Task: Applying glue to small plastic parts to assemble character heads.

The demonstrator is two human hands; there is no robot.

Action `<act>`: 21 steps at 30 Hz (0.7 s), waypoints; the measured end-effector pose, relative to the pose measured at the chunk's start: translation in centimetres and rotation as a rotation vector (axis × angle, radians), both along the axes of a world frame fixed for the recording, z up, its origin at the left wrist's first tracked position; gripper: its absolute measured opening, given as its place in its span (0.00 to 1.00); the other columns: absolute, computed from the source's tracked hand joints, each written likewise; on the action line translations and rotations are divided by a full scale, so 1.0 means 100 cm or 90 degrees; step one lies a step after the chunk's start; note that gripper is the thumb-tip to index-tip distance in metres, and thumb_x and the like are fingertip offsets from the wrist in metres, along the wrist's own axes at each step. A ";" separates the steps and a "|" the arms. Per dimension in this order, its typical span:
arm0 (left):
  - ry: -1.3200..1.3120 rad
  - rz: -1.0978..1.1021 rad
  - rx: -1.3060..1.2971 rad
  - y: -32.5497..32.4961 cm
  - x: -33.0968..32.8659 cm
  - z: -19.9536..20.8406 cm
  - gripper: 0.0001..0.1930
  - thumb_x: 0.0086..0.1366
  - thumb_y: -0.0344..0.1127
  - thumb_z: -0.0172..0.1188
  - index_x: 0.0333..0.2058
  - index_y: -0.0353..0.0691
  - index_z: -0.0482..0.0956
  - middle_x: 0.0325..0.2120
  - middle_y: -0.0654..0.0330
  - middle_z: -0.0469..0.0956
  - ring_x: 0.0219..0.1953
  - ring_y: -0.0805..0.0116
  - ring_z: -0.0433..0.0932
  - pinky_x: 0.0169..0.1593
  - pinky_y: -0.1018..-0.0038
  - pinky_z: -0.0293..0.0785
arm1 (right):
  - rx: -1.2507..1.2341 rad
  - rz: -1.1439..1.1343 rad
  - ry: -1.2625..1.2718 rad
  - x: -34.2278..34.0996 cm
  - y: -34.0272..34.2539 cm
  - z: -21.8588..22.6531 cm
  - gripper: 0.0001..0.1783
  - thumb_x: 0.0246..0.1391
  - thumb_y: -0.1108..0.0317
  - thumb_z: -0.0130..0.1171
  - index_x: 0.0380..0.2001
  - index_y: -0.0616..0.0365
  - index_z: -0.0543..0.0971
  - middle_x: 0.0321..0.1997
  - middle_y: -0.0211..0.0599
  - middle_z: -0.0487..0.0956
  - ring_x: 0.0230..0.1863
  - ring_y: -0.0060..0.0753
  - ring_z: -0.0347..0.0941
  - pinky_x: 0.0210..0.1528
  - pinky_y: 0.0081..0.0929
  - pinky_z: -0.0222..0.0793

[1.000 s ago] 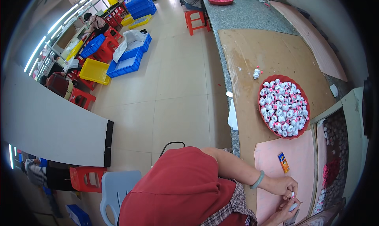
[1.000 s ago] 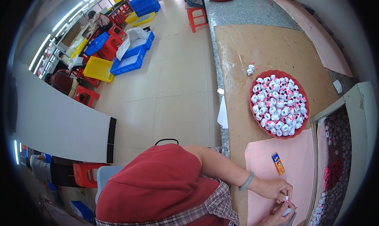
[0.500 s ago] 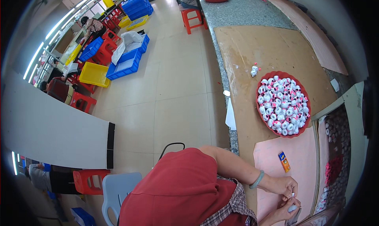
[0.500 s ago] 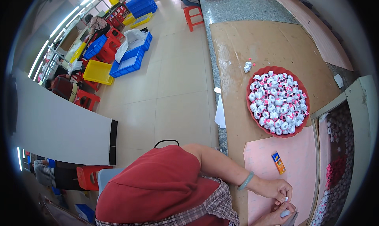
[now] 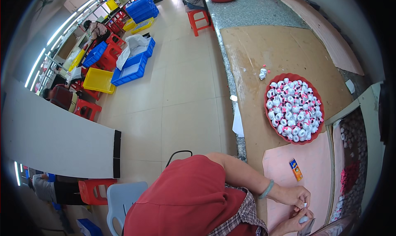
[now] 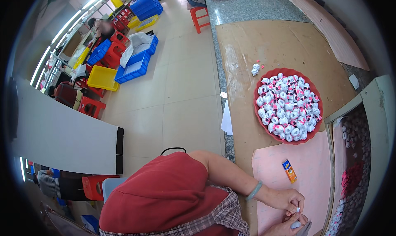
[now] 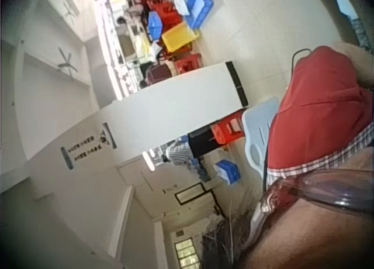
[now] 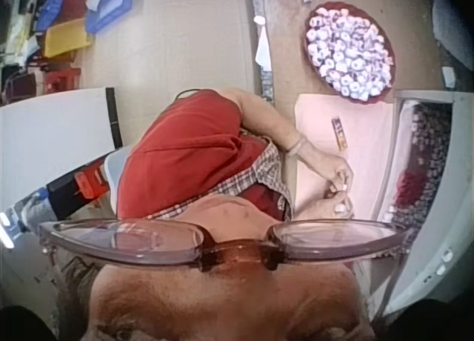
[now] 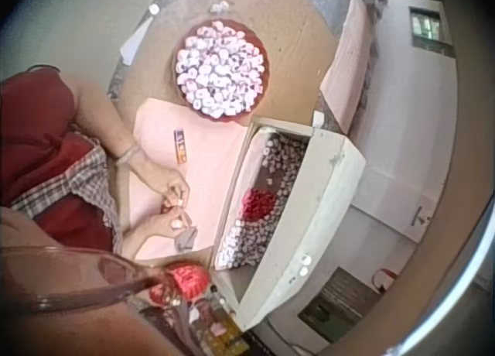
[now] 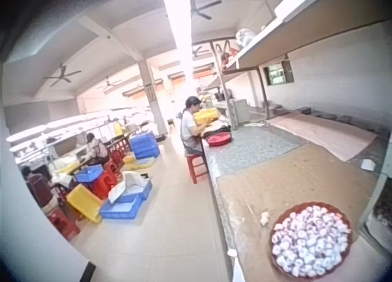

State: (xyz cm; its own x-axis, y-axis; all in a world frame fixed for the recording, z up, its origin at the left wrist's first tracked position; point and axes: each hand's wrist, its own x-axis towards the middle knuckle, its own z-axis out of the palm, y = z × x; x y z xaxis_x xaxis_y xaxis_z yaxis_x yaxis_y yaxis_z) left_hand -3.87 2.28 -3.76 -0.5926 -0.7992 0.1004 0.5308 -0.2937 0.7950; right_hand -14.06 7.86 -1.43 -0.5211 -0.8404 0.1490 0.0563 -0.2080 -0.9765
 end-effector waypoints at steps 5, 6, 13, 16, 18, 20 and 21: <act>-0.017 0.015 -0.020 0.000 -0.001 -0.002 0.05 0.57 0.20 0.52 0.34 0.30 0.71 0.23 0.60 0.75 0.23 0.75 0.74 0.28 0.79 0.72 | 0.007 -0.017 0.046 -0.002 0.000 -0.003 0.11 0.48 0.78 0.58 0.31 0.56 0.67 0.19 0.33 0.68 0.19 0.25 0.62 0.20 0.17 0.58; -0.021 0.020 -0.024 0.000 -0.001 -0.002 0.05 0.57 0.20 0.52 0.34 0.30 0.71 0.23 0.60 0.75 0.23 0.75 0.74 0.28 0.79 0.72 | 0.003 -0.019 0.039 -0.002 0.000 -0.004 0.11 0.48 0.78 0.58 0.31 0.56 0.67 0.19 0.33 0.68 0.19 0.25 0.62 0.20 0.17 0.59; -0.014 0.017 -0.013 -0.001 0.001 -0.001 0.06 0.57 0.20 0.53 0.34 0.30 0.72 0.22 0.61 0.74 0.23 0.76 0.74 0.27 0.79 0.71 | 0.002 0.000 0.040 -0.006 -0.002 -0.009 0.11 0.48 0.78 0.59 0.30 0.56 0.66 0.19 0.33 0.68 0.19 0.25 0.62 0.20 0.17 0.59; -0.009 0.016 -0.008 -0.002 -0.001 -0.003 0.06 0.56 0.20 0.53 0.34 0.30 0.72 0.22 0.61 0.74 0.22 0.76 0.74 0.27 0.79 0.71 | 0.014 -0.052 0.073 -0.003 -0.003 -0.007 0.11 0.48 0.78 0.58 0.30 0.56 0.66 0.19 0.33 0.68 0.19 0.25 0.62 0.20 0.17 0.60; -0.005 0.016 -0.005 -0.003 -0.003 -0.005 0.06 0.56 0.20 0.54 0.34 0.30 0.72 0.22 0.61 0.74 0.22 0.76 0.73 0.27 0.79 0.71 | 0.022 -0.050 0.090 -0.003 -0.003 -0.005 0.11 0.48 0.77 0.58 0.30 0.56 0.66 0.19 0.33 0.68 0.19 0.26 0.62 0.20 0.18 0.60; -0.007 0.018 -0.007 -0.004 -0.003 -0.006 0.06 0.56 0.21 0.54 0.34 0.30 0.72 0.22 0.61 0.74 0.22 0.76 0.74 0.27 0.79 0.71 | 0.040 -0.047 0.124 -0.004 -0.002 -0.002 0.11 0.49 0.77 0.58 0.30 0.56 0.66 0.19 0.34 0.68 0.19 0.26 0.63 0.20 0.18 0.60; -0.009 0.020 -0.008 -0.004 -0.003 -0.006 0.06 0.56 0.21 0.54 0.34 0.30 0.72 0.22 0.61 0.74 0.22 0.76 0.74 0.27 0.79 0.71 | 0.039 -0.046 0.125 -0.006 -0.002 -0.004 0.11 0.49 0.77 0.58 0.30 0.56 0.66 0.19 0.34 0.68 0.19 0.26 0.63 0.20 0.18 0.60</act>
